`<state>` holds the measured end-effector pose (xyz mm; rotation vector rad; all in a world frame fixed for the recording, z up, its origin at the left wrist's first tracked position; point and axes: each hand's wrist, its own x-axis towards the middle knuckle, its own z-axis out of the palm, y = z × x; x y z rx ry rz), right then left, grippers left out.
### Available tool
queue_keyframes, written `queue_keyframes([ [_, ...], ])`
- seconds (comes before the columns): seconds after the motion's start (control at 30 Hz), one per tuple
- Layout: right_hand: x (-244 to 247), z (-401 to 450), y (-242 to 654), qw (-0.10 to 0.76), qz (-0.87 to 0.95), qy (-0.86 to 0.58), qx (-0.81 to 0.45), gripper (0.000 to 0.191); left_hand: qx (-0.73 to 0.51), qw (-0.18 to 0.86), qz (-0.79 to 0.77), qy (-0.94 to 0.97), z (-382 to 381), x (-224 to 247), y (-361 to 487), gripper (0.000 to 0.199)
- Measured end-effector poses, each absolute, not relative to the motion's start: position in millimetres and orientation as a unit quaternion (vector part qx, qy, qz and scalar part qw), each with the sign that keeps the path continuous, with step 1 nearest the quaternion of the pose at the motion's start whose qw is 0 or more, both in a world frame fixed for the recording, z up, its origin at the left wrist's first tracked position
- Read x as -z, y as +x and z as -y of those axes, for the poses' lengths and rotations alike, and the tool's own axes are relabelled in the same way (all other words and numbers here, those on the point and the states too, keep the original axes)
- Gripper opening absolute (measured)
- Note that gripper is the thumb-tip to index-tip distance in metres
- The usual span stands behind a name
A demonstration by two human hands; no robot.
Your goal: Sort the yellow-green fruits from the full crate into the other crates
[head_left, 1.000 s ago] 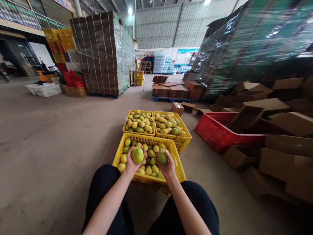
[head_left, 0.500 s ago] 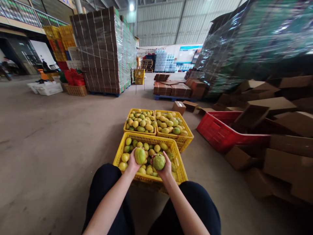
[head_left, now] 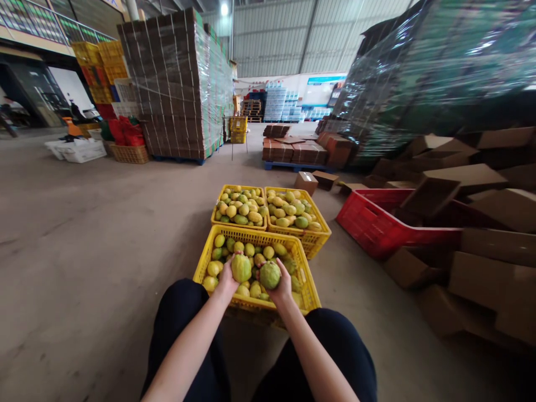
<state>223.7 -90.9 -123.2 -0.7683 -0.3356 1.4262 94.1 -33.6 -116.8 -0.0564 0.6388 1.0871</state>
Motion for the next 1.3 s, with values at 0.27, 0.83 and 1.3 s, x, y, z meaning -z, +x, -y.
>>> queue_keyframes([
  [0.27,128,90,213,0.682,0.092,-0.324,-0.649,0.026,-0.439,0.858,-0.268,-0.007,53,114,96,0.027],
  [0.83,124,90,227,0.703,0.066,-0.315,-0.634,0.026,-0.44,0.866,-0.23,-0.064,49,101,82,0.043],
  [1.3,114,95,221,0.688,0.022,-0.298,-0.662,0.016,-0.407,0.873,-0.268,0.018,43,110,87,0.014],
])
